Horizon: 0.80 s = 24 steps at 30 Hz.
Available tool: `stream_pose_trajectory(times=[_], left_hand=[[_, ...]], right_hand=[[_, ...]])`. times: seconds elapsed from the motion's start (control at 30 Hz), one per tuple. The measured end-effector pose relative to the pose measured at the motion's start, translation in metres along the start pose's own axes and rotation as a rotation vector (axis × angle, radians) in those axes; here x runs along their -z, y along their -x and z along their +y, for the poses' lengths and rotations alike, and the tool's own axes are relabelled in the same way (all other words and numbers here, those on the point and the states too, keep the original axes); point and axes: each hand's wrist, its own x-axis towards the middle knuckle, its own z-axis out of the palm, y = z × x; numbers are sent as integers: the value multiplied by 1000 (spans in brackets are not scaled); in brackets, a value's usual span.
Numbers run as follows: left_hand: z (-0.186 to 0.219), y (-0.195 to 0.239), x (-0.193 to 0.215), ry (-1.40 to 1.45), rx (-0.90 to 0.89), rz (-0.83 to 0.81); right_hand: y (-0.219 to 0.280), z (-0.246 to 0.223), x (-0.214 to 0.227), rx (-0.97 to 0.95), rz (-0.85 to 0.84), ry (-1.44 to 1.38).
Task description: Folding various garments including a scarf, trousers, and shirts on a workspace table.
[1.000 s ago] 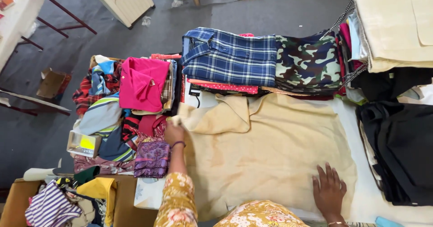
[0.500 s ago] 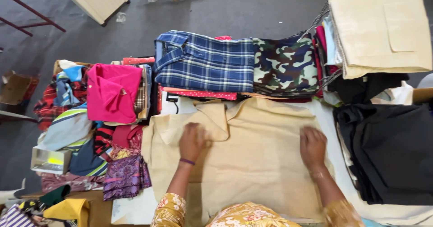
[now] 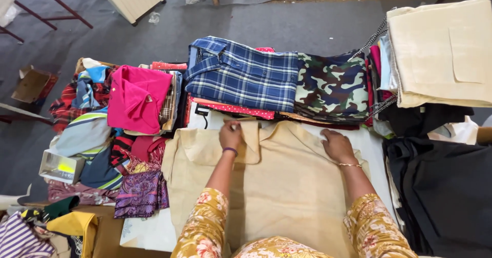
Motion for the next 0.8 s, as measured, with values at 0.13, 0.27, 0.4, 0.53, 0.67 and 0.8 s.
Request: stream_pose_trajectory(times=[0.13, 0.27, 0.4, 0.53, 0.67, 0.8], left_hand=[[9, -26, 60, 479, -261, 46], [23, -50, 149, 881, -241, -178], [60, -23, 231, 938, -129, -115], [71, 19, 289, 1065, -231, 88], [40, 84, 331, 1067, -243, 201], [-16, 145, 337, 849, -189, 201]], right_hand=[[6, 12, -3, 71, 11, 183], [10, 25, 0, 64, 109, -49], [34, 7, 38, 127, 339, -113], [60, -7, 66, 263, 564, -18], [105, 0, 69, 374, 713, 32], [157, 11, 51, 384, 654, 65]])
